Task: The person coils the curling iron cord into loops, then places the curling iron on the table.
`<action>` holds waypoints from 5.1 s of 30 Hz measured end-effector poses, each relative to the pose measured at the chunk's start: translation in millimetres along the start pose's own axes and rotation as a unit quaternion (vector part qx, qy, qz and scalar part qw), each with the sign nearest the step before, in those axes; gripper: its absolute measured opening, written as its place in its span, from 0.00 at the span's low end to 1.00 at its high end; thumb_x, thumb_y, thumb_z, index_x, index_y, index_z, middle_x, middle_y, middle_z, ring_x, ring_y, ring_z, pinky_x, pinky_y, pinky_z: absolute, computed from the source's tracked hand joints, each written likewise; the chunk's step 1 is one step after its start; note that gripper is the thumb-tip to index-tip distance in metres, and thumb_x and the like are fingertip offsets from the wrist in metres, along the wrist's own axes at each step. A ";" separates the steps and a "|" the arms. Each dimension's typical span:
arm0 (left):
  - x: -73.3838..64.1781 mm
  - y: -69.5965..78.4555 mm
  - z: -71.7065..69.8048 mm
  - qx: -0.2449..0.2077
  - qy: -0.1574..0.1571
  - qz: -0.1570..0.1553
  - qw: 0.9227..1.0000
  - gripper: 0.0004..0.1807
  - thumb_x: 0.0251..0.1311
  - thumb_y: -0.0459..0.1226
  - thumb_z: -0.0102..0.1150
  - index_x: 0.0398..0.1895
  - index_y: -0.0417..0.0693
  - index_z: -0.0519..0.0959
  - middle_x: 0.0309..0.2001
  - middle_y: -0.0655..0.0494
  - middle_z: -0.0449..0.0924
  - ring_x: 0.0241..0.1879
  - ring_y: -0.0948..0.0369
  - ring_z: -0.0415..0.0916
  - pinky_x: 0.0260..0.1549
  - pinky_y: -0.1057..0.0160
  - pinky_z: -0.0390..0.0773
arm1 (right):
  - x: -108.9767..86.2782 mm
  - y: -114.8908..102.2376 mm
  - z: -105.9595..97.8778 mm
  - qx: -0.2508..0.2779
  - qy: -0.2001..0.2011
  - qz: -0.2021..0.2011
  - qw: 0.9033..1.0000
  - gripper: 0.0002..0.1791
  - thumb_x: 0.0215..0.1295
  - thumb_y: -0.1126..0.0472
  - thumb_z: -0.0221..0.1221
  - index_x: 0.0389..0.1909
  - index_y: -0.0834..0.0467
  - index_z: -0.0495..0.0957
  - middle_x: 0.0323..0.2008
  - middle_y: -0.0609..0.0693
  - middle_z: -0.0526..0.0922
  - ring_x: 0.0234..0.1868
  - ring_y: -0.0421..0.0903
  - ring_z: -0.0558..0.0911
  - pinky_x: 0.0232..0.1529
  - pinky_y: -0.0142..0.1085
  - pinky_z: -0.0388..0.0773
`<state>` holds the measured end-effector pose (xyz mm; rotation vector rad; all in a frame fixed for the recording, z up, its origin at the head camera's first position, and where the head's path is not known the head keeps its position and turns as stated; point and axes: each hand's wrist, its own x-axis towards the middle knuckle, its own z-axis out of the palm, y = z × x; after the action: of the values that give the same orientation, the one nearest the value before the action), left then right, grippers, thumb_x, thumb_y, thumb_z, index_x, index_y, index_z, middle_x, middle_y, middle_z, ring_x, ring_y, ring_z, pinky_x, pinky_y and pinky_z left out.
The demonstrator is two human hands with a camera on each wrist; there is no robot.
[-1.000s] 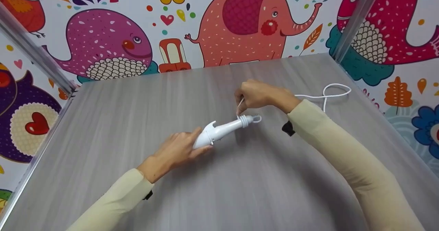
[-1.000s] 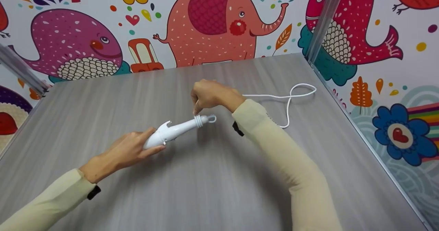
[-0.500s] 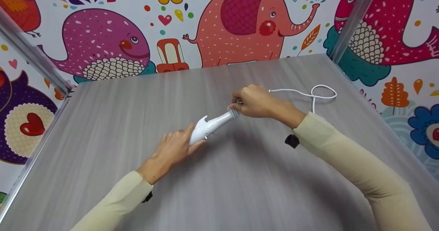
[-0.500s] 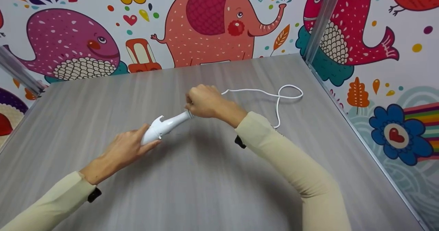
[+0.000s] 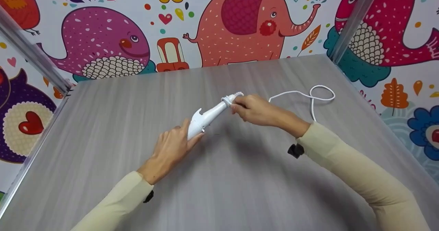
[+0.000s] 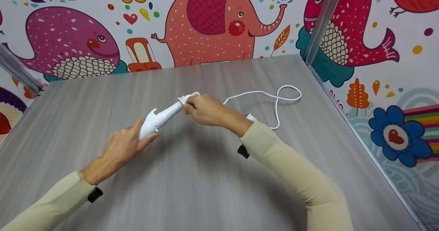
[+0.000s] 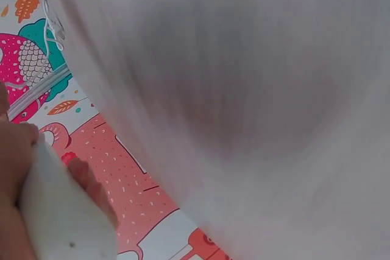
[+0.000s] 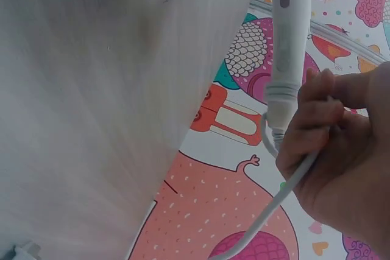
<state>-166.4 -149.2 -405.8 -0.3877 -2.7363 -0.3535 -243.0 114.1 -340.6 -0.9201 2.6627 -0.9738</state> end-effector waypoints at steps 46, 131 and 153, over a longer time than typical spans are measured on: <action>-18.0 3.5 9.4 0.012 0.051 0.130 0.990 0.26 0.59 0.52 0.68 0.45 0.40 0.74 0.21 0.47 0.80 0.15 0.57 0.75 0.12 0.58 0.74 | 18.2 75.4 3.8 -0.016 -0.100 0.038 0.994 0.11 0.61 0.59 0.68 0.26 0.62 0.81 0.20 0.45 0.75 0.23 0.40 0.67 0.26 0.33 0.65; -15.9 8.9 7.0 0.010 0.028 0.175 0.984 0.28 0.61 0.54 0.66 0.50 0.42 0.74 0.24 0.49 0.81 0.17 0.61 0.73 0.14 0.60 0.76 | 25.1 69.0 -6.1 -0.135 -0.035 0.052 0.989 0.15 0.59 0.50 0.70 0.25 0.58 0.84 0.23 0.49 0.83 0.25 0.42 0.73 0.26 0.33 0.66; -7.8 11.6 11.1 0.029 -0.024 0.130 0.991 0.26 0.61 0.55 0.64 0.46 0.44 0.72 0.20 0.47 0.77 0.15 0.50 0.75 0.15 0.50 0.74 | 2.9 6.2 -5.2 -0.215 0.081 -0.087 0.969 0.11 0.55 0.54 0.74 0.31 0.57 0.88 0.27 0.50 0.89 0.27 0.46 0.84 0.28 0.41 0.78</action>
<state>-159.2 -136.9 -416.5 -0.7353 -2.6904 -0.1972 -250.2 118.8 -340.3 -1.2218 3.0424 -0.5199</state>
